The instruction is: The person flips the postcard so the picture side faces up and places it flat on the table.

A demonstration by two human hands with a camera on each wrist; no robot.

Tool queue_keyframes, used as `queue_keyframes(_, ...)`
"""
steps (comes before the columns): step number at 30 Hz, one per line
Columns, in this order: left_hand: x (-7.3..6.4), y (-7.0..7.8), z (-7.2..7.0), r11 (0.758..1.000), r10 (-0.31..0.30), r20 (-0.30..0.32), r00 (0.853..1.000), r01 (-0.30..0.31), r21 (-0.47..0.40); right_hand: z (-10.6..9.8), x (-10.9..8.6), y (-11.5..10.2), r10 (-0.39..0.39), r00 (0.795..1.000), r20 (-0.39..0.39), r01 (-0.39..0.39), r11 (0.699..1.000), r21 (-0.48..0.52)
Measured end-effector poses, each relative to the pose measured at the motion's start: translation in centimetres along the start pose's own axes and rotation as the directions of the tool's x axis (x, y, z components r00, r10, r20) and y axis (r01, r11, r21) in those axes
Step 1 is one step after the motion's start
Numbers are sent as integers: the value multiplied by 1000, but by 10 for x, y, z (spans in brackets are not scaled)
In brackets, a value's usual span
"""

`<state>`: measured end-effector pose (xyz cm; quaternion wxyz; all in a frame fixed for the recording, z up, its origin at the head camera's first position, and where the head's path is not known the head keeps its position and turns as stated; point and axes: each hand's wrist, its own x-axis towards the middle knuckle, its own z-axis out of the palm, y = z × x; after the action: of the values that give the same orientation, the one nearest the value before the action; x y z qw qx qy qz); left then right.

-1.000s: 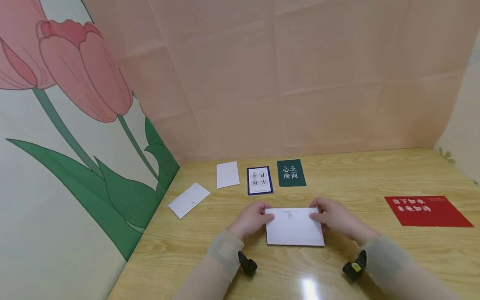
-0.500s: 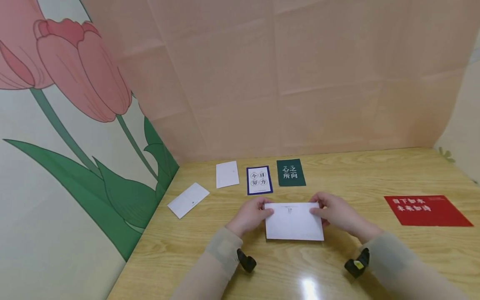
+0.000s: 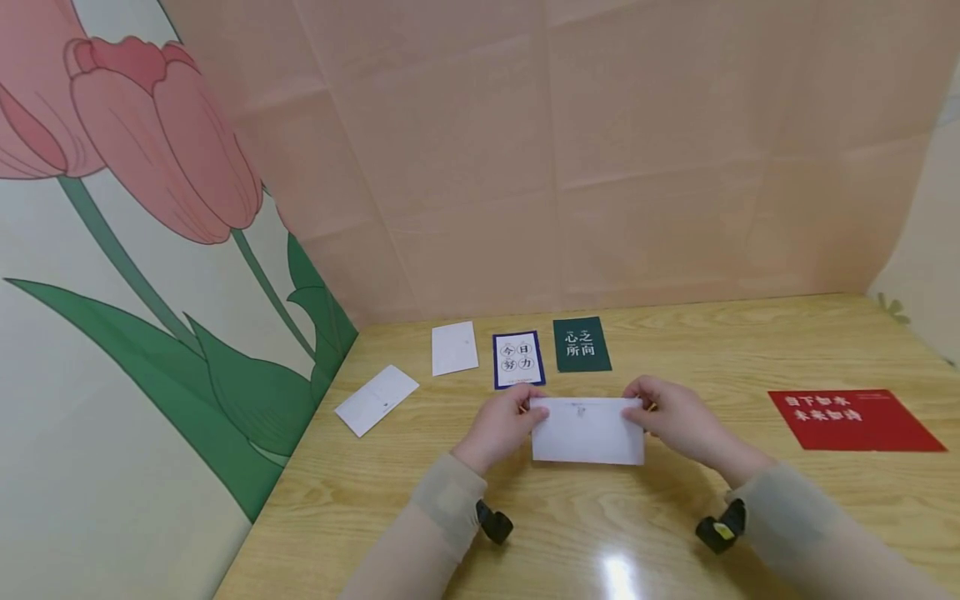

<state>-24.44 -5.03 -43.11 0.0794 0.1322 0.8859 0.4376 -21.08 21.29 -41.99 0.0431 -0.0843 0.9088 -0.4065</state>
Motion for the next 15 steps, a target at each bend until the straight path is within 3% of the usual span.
queue_keyframes(15,-4,2,-5,994,100,-23,995,-99,48,-2,-10,-10,-146,986,-75,127,969,-214)
